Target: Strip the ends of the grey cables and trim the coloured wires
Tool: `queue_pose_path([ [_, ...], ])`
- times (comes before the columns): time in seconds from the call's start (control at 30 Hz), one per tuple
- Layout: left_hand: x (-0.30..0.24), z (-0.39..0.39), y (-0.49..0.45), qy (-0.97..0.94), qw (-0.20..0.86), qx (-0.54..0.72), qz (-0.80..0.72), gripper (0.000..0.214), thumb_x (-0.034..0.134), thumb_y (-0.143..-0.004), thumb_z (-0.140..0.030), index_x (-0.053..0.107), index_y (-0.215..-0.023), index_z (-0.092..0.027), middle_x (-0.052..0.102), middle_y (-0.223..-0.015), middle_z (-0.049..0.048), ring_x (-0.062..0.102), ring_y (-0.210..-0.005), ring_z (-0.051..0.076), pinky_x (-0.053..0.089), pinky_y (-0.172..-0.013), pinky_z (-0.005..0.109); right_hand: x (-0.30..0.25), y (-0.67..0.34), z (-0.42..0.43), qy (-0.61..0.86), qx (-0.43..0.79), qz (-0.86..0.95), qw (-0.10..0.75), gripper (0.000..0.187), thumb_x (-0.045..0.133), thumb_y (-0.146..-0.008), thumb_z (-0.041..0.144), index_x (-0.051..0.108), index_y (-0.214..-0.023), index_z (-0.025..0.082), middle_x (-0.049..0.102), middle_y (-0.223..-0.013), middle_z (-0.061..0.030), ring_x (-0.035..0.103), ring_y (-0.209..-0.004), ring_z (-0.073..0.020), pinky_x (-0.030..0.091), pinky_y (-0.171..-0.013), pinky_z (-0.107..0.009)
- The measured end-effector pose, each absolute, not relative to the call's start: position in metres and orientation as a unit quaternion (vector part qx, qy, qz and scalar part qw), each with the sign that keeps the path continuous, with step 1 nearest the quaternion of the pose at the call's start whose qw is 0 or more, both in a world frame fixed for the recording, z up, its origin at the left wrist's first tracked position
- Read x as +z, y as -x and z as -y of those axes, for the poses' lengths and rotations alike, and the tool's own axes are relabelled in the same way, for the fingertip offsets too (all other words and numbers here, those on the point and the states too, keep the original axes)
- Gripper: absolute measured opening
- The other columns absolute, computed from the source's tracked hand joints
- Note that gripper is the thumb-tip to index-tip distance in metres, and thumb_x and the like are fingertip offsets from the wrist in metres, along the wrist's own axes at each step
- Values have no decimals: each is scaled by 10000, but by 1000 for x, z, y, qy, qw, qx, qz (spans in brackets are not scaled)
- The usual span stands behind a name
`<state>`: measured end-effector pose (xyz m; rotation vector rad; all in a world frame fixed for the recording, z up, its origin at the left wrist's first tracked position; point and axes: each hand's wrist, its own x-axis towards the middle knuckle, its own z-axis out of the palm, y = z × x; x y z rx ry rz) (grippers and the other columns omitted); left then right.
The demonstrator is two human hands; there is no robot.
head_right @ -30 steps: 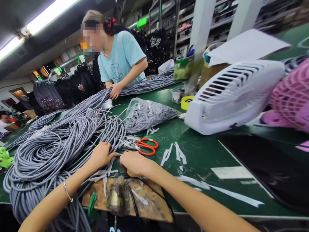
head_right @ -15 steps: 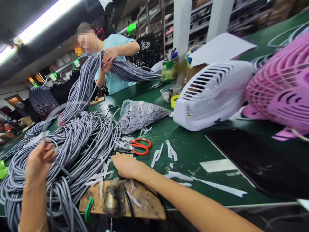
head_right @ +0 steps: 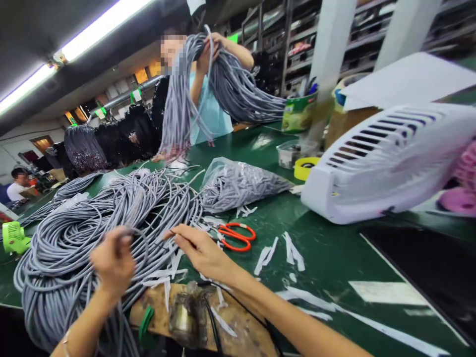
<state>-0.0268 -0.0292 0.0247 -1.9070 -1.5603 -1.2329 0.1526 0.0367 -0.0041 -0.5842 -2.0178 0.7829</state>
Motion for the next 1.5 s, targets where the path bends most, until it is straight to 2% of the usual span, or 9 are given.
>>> queue_pose_path([
  [0.13,8,9,-1,799,149,-312,493,238,354,-891,-209,577,-840,-144,549,-502,-10,508,-411,118,328,-433,230,-10,-153,-40,248,427,721,486,497,440,-770,609,604,-760,139,435,-530,32,363,-464,-94,311,-430,-220],
  [0.23,19,11,-4,835,57,-239,493,202,357,-882,-175,554,-854,-143,573,-579,5,534,-480,128,354,-482,225,-9,-155,-45,308,431,687,497,446,550,-702,582,548,-590,150,424,-509,34,352,-473,-87,306,-448,-222],
  [0.37,36,9,-1,853,-31,-158,497,126,443,-840,-151,569,-835,-157,602,-735,41,569,-673,158,414,-624,237,-5,-159,-48,323,450,638,535,409,560,-706,541,577,-616,142,470,-513,23,400,-475,-92,331,-452,-220],
  [0.6,14,-6,-12,739,-123,-368,551,185,484,-826,-175,657,-886,-149,636,-693,33,532,-587,130,394,-562,228,-4,-159,-44,314,450,603,578,330,574,-729,470,598,-661,148,553,-507,7,475,-453,-99,375,-447,-212],
  [0.73,8,1,-20,747,-96,-371,542,238,476,-843,-230,695,-800,-150,514,-527,-3,438,-495,111,315,-485,229,-7,-153,-44,313,491,588,562,396,601,-677,546,560,-623,156,534,-475,15,463,-429,-99,381,-432,-217],
  [0.83,7,3,-22,752,-122,-359,539,260,464,-846,-230,688,-746,-144,521,-553,9,456,-519,113,328,-490,225,-8,-151,-46,310,499,605,537,429,574,-679,584,548,-627,159,516,-474,21,472,-431,-105,397,-438,-224],
  [1.03,3,-1,-18,677,-174,-431,571,267,476,-822,-248,671,-941,-110,608,-656,48,504,-532,120,386,-471,211,-10,-154,-43,373,341,690,518,330,402,-837,470,542,-831,171,498,-502,38,451,-420,-113,359,-413,-221],
  [1.2,7,1,-15,669,-143,-445,578,268,479,-818,-243,687,-928,-113,612,-631,40,492,-519,110,360,-454,201,-12,-151,-35,361,179,767,499,283,352,-888,269,525,-677,193,599,-596,-4,539,-506,-124,397,-490,-227],
  [1.5,6,3,-15,697,-104,-427,566,259,472,-834,-248,689,-898,-121,569,-580,19,453,-483,95,309,-417,197,-11,-150,-33,349,156,766,517,246,385,-876,220,583,-735,187,648,-652,-22,576,-538,-129,447,-516,-223],
])
